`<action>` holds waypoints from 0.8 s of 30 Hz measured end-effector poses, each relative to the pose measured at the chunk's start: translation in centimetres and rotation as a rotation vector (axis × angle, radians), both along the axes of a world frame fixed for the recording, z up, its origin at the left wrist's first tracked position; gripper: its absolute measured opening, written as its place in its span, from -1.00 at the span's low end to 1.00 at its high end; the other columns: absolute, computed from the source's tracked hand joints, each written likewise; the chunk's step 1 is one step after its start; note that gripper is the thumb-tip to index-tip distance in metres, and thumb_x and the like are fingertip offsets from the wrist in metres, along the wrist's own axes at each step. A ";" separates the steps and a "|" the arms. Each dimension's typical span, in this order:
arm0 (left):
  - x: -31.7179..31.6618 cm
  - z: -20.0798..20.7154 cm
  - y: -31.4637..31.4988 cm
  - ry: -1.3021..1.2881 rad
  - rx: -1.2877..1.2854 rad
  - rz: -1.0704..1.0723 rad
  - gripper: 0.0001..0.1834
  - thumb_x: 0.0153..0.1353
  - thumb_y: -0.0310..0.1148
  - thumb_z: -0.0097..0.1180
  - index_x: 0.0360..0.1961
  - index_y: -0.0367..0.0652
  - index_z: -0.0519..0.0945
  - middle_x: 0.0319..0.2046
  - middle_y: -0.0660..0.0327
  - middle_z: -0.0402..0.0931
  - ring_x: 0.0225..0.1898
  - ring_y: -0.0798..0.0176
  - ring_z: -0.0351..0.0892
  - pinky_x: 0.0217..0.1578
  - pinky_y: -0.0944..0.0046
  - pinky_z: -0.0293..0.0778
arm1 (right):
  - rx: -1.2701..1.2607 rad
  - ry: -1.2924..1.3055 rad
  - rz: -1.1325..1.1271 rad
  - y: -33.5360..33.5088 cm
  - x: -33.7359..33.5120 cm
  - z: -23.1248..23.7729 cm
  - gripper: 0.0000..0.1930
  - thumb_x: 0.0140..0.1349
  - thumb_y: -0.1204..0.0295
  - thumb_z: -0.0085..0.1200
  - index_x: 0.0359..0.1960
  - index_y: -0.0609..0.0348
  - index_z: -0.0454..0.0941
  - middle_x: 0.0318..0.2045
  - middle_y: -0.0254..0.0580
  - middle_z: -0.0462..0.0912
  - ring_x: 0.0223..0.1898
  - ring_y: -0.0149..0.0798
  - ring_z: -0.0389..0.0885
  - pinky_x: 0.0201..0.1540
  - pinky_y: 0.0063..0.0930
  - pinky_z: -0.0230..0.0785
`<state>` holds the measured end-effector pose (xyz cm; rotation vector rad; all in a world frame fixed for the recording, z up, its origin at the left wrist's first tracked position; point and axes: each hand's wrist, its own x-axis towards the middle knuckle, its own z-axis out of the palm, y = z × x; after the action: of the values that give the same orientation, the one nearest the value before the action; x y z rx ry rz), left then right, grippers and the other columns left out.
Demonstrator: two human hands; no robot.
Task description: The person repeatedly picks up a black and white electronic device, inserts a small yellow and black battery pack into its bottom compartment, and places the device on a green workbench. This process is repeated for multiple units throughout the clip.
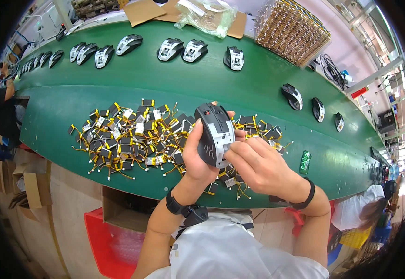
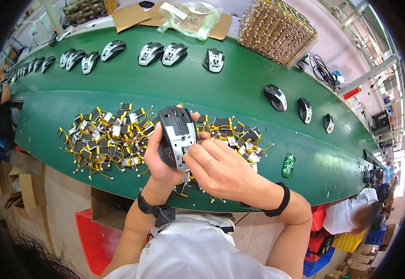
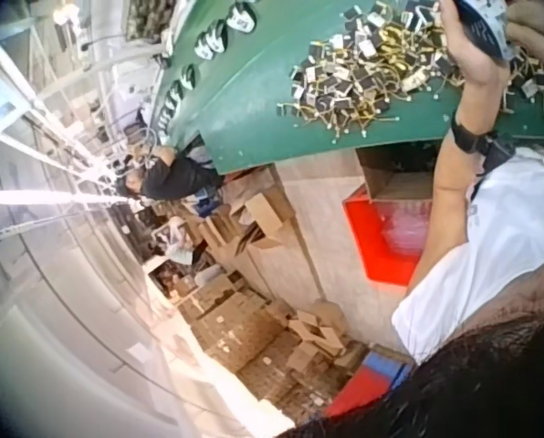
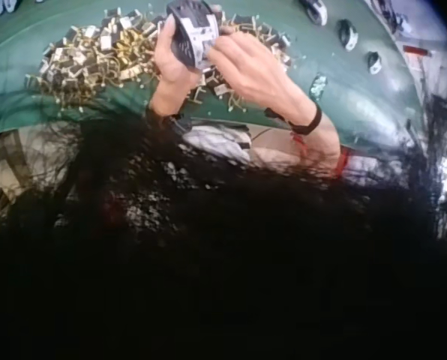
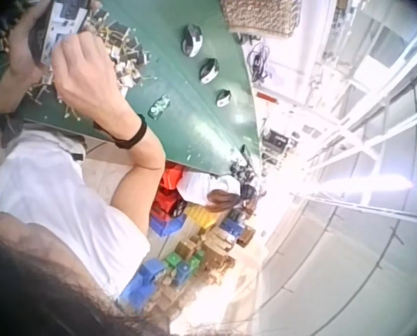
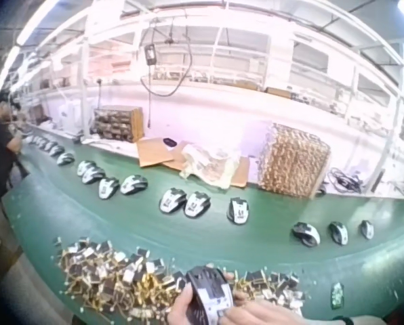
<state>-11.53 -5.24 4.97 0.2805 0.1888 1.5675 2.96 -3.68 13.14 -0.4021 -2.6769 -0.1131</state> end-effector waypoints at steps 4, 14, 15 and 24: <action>-0.1 -0.2 0.0 -0.069 -0.042 -0.003 -0.45 0.47 0.01 -0.38 0.27 -0.10 0.35 0.09 -0.03 0.51 -0.10 -0.14 0.62 0.00 -0.07 0.54 | 0.068 -0.050 -0.015 -0.2 -0.2 0.1 -0.67 -0.15 0.49 0.12 -0.27 0.38 0.54 -0.31 -0.11 0.45 -0.33 -0.18 0.48 -0.25 -0.32 0.44; -0.4 -0.1 0.0 -0.058 -0.113 0.061 -0.41 0.47 0.03 -0.39 0.33 -0.10 0.29 0.13 -0.04 0.47 -0.08 -0.14 0.62 0.01 -0.09 0.56 | -0.287 0.209 -0.054 -0.1 -0.3 -2.2 -0.62 -0.15 0.70 0.20 -0.19 0.28 0.56 -0.25 -0.13 0.50 -0.32 -0.11 0.53 -0.25 -0.30 0.45; -0.4 -0.1 0.0 -0.063 -0.111 0.061 -0.41 0.47 0.03 -0.39 0.33 -0.10 0.28 0.14 -0.04 0.47 -0.07 -0.13 0.62 0.01 -0.10 0.56 | -0.296 0.200 -0.058 -0.2 -0.3 -2.2 -0.62 -0.15 0.70 0.21 -0.18 0.29 0.56 -0.25 -0.12 0.50 -0.32 -0.11 0.53 -0.25 -0.29 0.46; 0.1 -0.5 0.1 0.111 -0.147 0.129 -0.40 0.46 0.04 -0.37 0.35 -0.10 0.25 0.15 -0.04 0.44 -0.07 -0.06 0.62 0.01 -0.06 0.55 | -0.181 0.153 -0.108 -1.5 -0.2 -4.1 -0.61 -0.10 0.69 0.22 -0.13 0.34 0.58 -0.24 -0.09 0.51 -0.34 -0.13 0.53 -0.28 -0.32 0.46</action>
<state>-11.39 -5.14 4.51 0.2439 0.4137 1.6574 2.73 -5.17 9.02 -0.5871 -2.5223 0.1243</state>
